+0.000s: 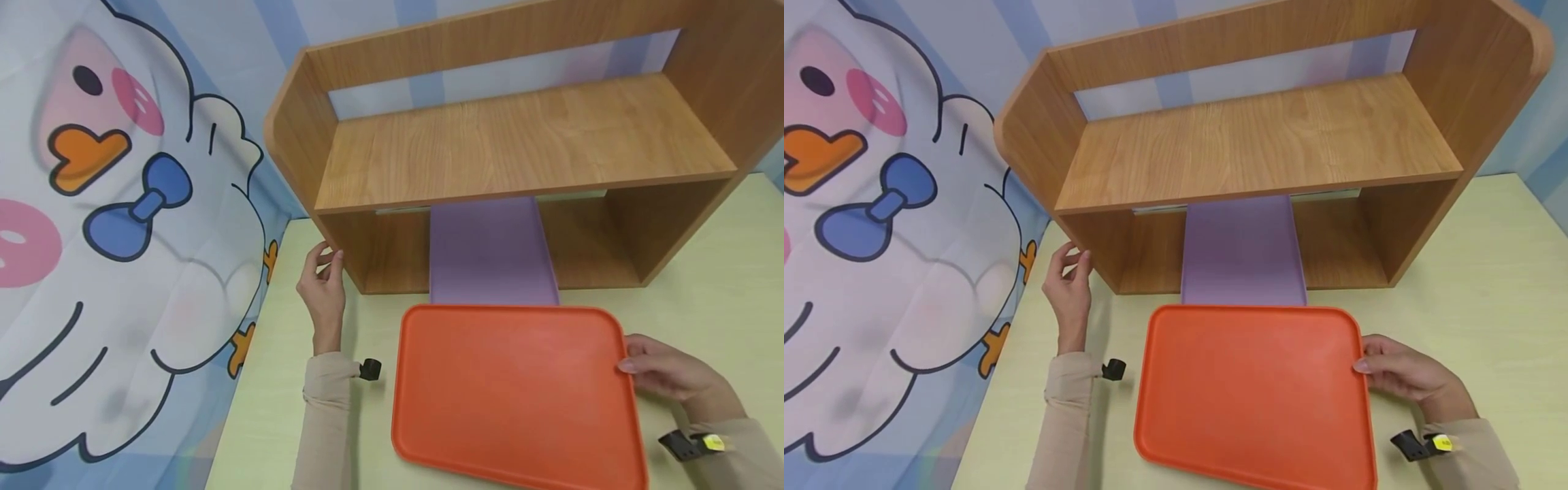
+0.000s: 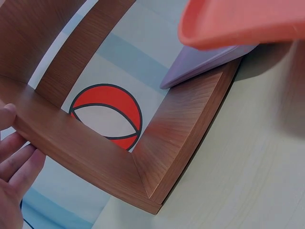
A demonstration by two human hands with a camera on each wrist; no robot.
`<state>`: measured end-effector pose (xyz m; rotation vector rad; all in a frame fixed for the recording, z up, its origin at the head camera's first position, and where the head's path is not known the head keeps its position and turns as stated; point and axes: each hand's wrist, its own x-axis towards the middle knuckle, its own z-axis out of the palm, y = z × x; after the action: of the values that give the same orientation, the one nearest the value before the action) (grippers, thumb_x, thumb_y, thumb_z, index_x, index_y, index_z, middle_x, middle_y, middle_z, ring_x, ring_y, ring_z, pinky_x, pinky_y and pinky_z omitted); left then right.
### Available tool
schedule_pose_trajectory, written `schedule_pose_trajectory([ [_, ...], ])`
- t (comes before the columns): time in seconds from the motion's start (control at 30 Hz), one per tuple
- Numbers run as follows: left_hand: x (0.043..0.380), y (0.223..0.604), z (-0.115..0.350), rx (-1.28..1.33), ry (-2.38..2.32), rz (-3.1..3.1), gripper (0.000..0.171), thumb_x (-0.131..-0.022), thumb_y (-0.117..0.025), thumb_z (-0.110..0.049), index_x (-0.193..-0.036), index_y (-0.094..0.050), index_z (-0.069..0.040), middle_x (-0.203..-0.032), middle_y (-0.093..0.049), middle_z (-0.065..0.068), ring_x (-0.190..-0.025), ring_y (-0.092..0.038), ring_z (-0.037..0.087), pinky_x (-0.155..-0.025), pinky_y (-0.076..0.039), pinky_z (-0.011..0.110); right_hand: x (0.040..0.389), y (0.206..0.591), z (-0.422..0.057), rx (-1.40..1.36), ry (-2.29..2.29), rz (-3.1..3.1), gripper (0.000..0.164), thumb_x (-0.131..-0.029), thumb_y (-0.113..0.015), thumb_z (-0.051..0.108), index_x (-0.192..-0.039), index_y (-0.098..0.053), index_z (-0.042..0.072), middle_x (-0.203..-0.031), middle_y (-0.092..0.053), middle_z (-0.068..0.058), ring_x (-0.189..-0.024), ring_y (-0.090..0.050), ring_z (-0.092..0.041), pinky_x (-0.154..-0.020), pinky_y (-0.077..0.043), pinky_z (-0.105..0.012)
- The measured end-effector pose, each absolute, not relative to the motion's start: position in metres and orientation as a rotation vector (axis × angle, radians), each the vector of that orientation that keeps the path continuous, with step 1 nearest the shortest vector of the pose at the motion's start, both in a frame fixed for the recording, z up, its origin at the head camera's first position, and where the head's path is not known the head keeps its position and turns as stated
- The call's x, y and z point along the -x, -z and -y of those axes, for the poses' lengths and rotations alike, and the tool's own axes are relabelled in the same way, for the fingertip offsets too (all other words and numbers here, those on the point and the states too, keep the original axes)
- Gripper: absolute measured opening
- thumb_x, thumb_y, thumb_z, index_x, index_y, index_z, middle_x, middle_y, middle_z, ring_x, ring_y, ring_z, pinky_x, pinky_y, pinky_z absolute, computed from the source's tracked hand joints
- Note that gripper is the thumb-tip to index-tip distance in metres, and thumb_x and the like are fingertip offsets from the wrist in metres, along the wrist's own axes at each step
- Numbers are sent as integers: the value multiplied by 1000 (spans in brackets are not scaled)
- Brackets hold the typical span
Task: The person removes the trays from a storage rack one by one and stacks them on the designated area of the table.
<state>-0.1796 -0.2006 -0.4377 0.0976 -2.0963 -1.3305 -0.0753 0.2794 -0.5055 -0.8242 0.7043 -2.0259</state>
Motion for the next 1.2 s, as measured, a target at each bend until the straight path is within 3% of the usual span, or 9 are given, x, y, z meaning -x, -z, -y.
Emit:
schedule_pose_trajectory([
  [0.33, 179, 433, 198, -80, 1336, 2068, 30, -88, -61, -31, -116, -61, -20, -107, -65, 0, -89, -62, 12, -78, -54, 30, 79, 508, -276, 808, 2001, -697, 41, -92, -18, -15, -118, -49, -11, -115, -60, -17, -105, -58, -23, -91, -47, -35],
  [0.57, 181, 438, 201, -75, 1335, 2070, 32, -87, -61, -34, -117, -61, -22, -106, -64, -7, -88, -62, 10, -77, -53, 28, 79, 509, -275, 803, 1998, -690, 41, -92, -18, -15, -119, -49, -11, -115, -60, -17, -105, -58, -23, -91, -47, -36],
  [0.9, 180, 437, 200, -73, 1349, 2059, 30, -87, -62, -33, -115, -62, -23, -107, -65, -5, -88, -62, 10, -77, -54, 29, 78, 511, -271, 757, 1998, -663, 39, -92, -20, -14, -119, -48, -12, -116, -59, -19, -107, -57, -25, -92, -47, -37],
  [1.2, 182, 437, 199, -93, 1346, 2045, 29, -87, -64, -22, -116, -62, -17, -106, -65, 1, -87, -62, 18, -76, -54, 35, 77, 515, -271, 655, 1997, -621, 41, -92, -17, -14, -120, -47, -13, -116, -59, -19, -106, -58, -24, -91, -47, -36],
])
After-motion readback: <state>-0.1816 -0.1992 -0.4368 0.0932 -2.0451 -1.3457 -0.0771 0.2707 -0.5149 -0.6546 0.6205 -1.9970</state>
